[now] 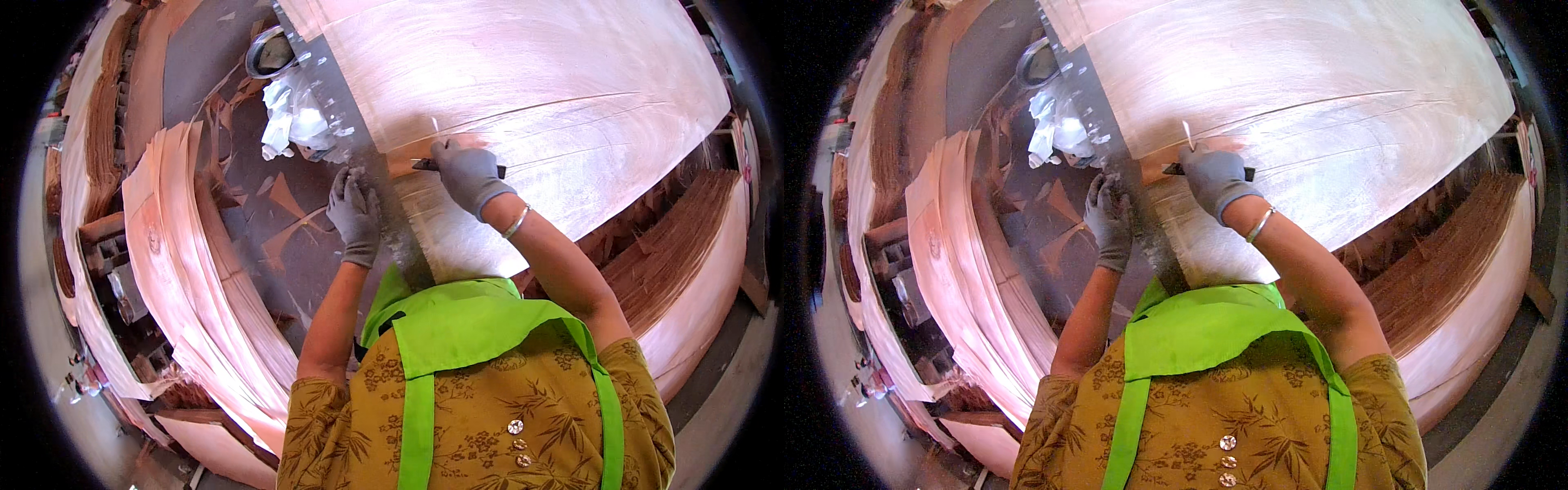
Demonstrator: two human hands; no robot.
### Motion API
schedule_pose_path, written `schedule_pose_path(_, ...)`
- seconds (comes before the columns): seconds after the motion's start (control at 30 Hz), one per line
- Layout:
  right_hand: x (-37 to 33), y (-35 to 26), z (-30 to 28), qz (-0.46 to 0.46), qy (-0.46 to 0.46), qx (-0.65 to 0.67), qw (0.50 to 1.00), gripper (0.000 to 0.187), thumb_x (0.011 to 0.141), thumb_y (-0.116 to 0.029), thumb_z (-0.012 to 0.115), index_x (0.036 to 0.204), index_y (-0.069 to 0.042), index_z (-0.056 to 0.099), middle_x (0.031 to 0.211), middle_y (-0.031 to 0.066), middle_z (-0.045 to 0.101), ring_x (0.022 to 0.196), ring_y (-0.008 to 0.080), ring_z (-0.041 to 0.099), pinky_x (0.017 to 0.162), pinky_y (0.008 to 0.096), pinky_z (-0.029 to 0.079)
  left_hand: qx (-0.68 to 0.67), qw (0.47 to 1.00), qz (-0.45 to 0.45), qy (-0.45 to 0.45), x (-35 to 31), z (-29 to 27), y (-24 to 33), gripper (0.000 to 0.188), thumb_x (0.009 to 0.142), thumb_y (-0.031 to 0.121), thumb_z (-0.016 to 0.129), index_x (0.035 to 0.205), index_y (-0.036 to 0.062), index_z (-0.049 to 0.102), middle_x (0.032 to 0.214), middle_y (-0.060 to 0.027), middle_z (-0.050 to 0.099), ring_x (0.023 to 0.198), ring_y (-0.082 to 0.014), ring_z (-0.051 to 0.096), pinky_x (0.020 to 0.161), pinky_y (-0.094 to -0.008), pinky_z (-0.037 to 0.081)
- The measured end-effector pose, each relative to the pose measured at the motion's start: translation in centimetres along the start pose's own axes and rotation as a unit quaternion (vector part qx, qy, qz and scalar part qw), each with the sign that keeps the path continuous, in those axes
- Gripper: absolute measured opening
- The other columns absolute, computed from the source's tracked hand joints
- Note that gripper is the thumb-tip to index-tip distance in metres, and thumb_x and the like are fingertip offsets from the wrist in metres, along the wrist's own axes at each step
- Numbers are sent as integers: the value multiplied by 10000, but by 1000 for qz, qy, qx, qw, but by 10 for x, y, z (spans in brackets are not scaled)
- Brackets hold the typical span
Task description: The person cuts wood veneer sheets using a utility knife and a metal ruler. They measure the sheets, make precise cuts to remove imperfections or specific shapes, and then move the large veneer sheets onto a stack on an adjacent table.
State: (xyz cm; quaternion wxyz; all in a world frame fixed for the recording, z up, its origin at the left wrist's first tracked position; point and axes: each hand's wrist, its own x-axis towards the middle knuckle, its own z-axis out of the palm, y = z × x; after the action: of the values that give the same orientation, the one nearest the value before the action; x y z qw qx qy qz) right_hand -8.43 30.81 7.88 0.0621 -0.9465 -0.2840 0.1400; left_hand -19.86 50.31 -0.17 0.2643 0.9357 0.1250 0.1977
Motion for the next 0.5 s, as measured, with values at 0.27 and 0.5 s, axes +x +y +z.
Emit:
schedule_pose_path(0.27, 2, -10, 10, -42, 19, -25, 999, 127, 848, -146, 524, 875, -110, 642, 1006, 167, 582, 714, 311, 661, 564, 420, 509, 5, 999, -38, 35, -6, -9, -5, 390, 757, 104, 614, 1142, 138, 563, 1258, -107, 500, 1125, -333, 483, 905, -449, 399)
schedule_pose_path(0.5, 2, -1, 16, -51, 2, -38, 998, 138, 816, -103, 547, 913, -122, 642, 1040, 144, 564, 720, 304, 656, 583, 404, 524, 17, 999, 19, 36, 14, -11, 3, 281, 764, 125, 612, 1045, 123, 606, 1145, -93, 565, 1082, -319, 518, 895, -441, 420)
